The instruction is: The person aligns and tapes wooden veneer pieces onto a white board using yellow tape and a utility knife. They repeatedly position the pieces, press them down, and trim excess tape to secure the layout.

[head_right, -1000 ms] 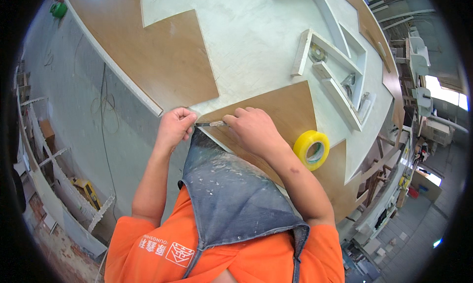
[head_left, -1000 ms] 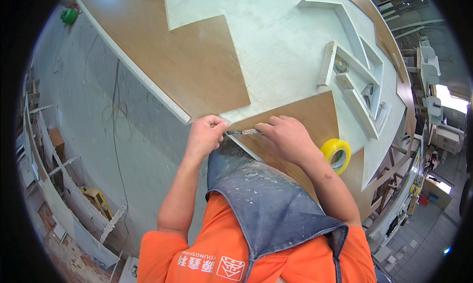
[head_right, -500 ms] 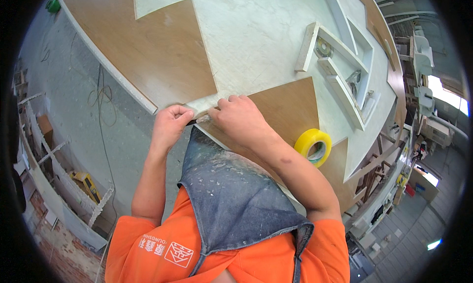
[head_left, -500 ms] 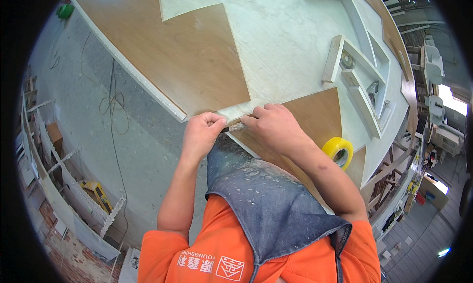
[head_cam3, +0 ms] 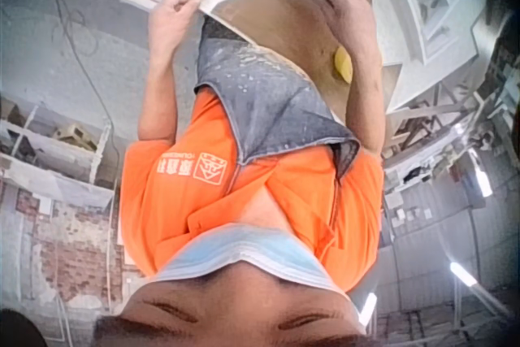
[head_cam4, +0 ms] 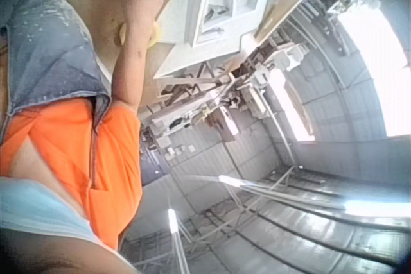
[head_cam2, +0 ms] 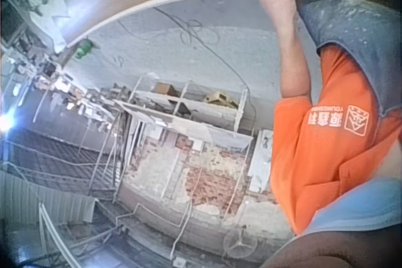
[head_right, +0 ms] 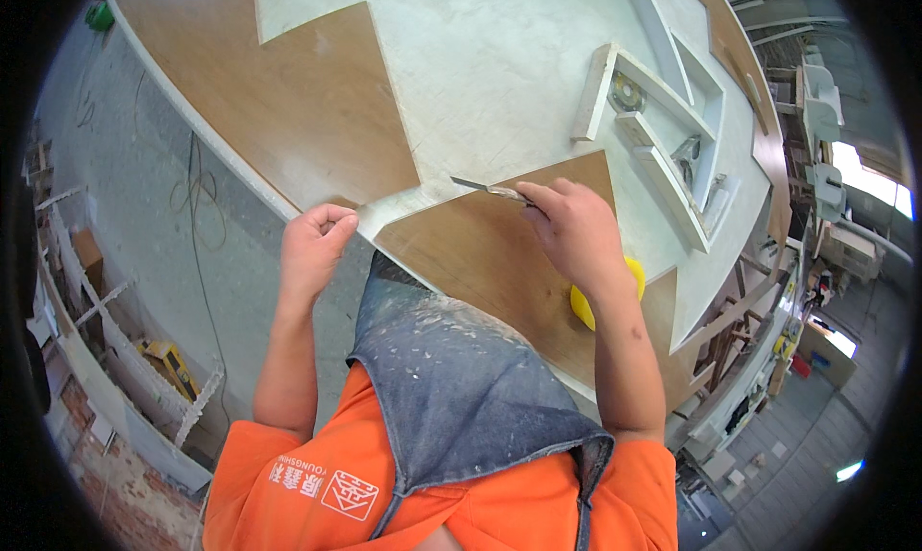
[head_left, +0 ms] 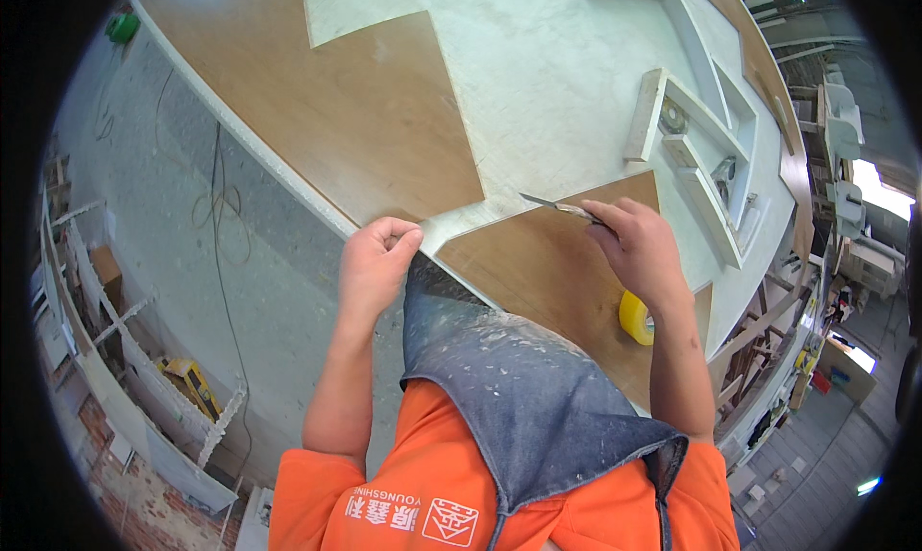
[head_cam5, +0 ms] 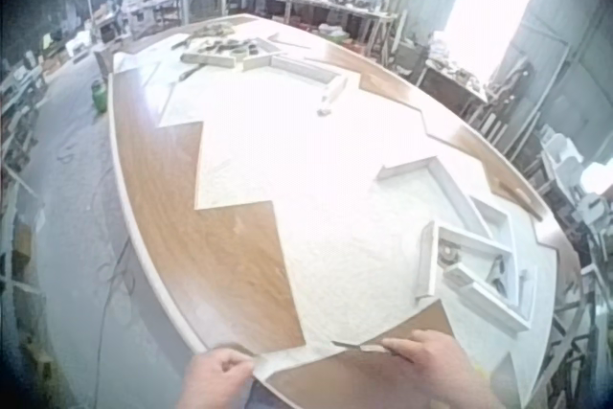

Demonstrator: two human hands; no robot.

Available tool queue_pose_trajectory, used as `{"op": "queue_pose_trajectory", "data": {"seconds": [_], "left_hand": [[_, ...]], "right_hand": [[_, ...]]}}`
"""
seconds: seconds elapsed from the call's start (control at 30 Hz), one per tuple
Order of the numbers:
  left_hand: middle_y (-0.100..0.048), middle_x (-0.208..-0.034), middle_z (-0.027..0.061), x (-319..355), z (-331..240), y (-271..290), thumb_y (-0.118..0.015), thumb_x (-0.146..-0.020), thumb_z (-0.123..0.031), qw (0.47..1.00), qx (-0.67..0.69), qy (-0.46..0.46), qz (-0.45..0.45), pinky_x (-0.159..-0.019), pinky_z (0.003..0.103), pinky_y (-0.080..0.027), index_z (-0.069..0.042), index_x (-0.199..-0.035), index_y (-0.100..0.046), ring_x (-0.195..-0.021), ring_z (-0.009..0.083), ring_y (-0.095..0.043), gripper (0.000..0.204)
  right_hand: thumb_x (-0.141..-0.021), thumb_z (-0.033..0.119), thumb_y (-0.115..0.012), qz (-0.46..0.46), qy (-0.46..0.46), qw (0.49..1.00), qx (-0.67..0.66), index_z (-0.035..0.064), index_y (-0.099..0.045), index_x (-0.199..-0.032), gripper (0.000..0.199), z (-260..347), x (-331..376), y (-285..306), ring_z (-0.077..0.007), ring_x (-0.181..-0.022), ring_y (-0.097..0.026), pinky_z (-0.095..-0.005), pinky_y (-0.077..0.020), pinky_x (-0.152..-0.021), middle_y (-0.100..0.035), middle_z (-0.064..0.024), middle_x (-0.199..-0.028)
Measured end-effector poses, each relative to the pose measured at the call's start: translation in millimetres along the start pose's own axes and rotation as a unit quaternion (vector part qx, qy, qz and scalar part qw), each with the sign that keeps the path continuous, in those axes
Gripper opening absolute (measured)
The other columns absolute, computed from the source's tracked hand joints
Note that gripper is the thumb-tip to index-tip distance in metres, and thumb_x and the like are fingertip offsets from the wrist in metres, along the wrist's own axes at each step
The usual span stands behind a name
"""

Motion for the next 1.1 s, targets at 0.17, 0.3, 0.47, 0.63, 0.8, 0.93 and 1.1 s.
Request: {"op": "queue_pose_trajectory", "data": {"seconds": [0.17, 0.3, 0.47, 0.63, 0.8, 0.93, 1.1], "left_hand": [[-0.068, -0.085, -0.0003, 11.8, -19.4, -2.2, -0.07, -0.096, -0.011, 0.998, 0.061, -0.026, -0.009, -0.06, 0.022, -0.046, 0.0, -0.115, -0.072, -0.07, 0.0059, -0.058, 0.023], [-0.07, -0.092, 0.004, 21.4, -20.8, -2.6, -0.069, -0.096, -0.007, 0.992, 0.117, -0.052, -0.015, -0.061, 0.023, -0.049, 0.003, -0.121, -0.069, -0.071, 0.0075, -0.059, 0.027], [-0.07, -0.092, 0.0051, 32.8, -13.6, 8.0, -0.069, -0.096, -0.006, 0.985, 0.155, -0.077, -0.028, -0.061, 0.023, -0.05, 0.003, -0.124, -0.067, -0.07, 0.0087, -0.06, 0.03], [-0.07, -0.092, 0.0049, 36.5, -3.4, 18.4, -0.068, -0.097, -0.006, 0.98, 0.184, -0.075, -0.02, -0.063, 0.024, -0.05, 0.003, -0.124, -0.067, -0.07, 0.0087, -0.06, 0.029], [-0.069, -0.092, 0.0041, 33.1, -8.6, 32.8, -0.069, -0.097, -0.006, 0.981, 0.177, -0.077, 0.007, -0.066, 0.023, -0.05, 0.002, -0.124, -0.067, -0.072, 0.0085, -0.06, 0.028], [-0.069, -0.092, 0.0036, 25.5, -8.2, 45.0, -0.069, -0.097, -0.006, 0.982, 0.169, -0.084, 0.029, -0.066, 0.023, -0.049, 0.001, -0.125, -0.067, -0.073, 0.0081, -0.06, 0.029], [-0.069, -0.092, 0.0035, 25.2, -9.2, 52.3, -0.069, -0.097, -0.006, 0.982, 0.163, -0.081, 0.043, -0.067, 0.022, -0.049, 0.001, -0.125, -0.067, -0.072, 0.008, -0.059, 0.029]], "right_hand": [[-0.094, 0.017, -0.069, 0.034, -0.037, 0.985, -0.164, 0.0058, -0.073, -0.118, 0.026, 14.1, 27.7, -22.4, -0.0365, -0.089, -0.069, -0.0434, -0.0551, -0.079, -0.071, -0.0168, -0.094], [-0.097, 0.025, -0.066, 0.063, -0.048, 0.979, -0.189, 0.0033, -0.072, -0.116, 0.03, 35.1, 35.1, -52.0, -0.0403, -0.09, -0.07, -0.0466, -0.0552, -0.079, -0.073, -0.0206, -0.095], [-0.097, 0.028, -0.066, 0.104, -0.143, 0.957, -0.23, 0.0043, -0.068, -0.126, 0.038, 45.1, 42.7, -74.8, -0.0394, -0.08, -0.07, -0.0466, -0.0544, -0.074, -0.071, -0.0198, -0.082], [-0.097, 0.026, -0.064, 0.092, -0.204, 0.923, -0.312, 0.0079, -0.055, -0.146, 0.053, 65.3, 53.9, -98.6, -0.0348, -0.073, -0.069, -0.0446, -0.0535, -0.07, -0.07, -0.0164, -0.077], [-0.096, 0.021, -0.065, 0.045, -0.24, 0.91, -0.335, 0.0093, -0.047, -0.153, 0.061, 84.0, 60.1, -117.7, -0.0291, -0.061, -0.061, -0.0414, -0.0494, -0.063, -0.061, -0.0121, -0.067], [-0.096, 0.019, -0.065, 0.02, -0.262, 0.9, -0.349, 0.0084, -0.045, -0.154, 0.062, 96.8, 60.5, -124.9, -0.0283, -0.06, -0.06, -0.0413, -0.0481, -0.062, -0.06, -0.0123, -0.066], [-0.096, 0.019, -0.064, 0.012, -0.277, 0.895, -0.349, 0.0071, -0.044, -0.155, 0.063, 109.2, 60.7, -126.7, -0.0297, -0.06, -0.061, -0.0416, -0.0485, -0.062, -0.062, -0.0137, -0.068]]}}
Point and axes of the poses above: each hand's wrist, its own x-axis away from the middle knuckle, its own y-axis out of the back of the hand, z = x × y, the point moved 9 cm from there along -x, towards the middle knuckle
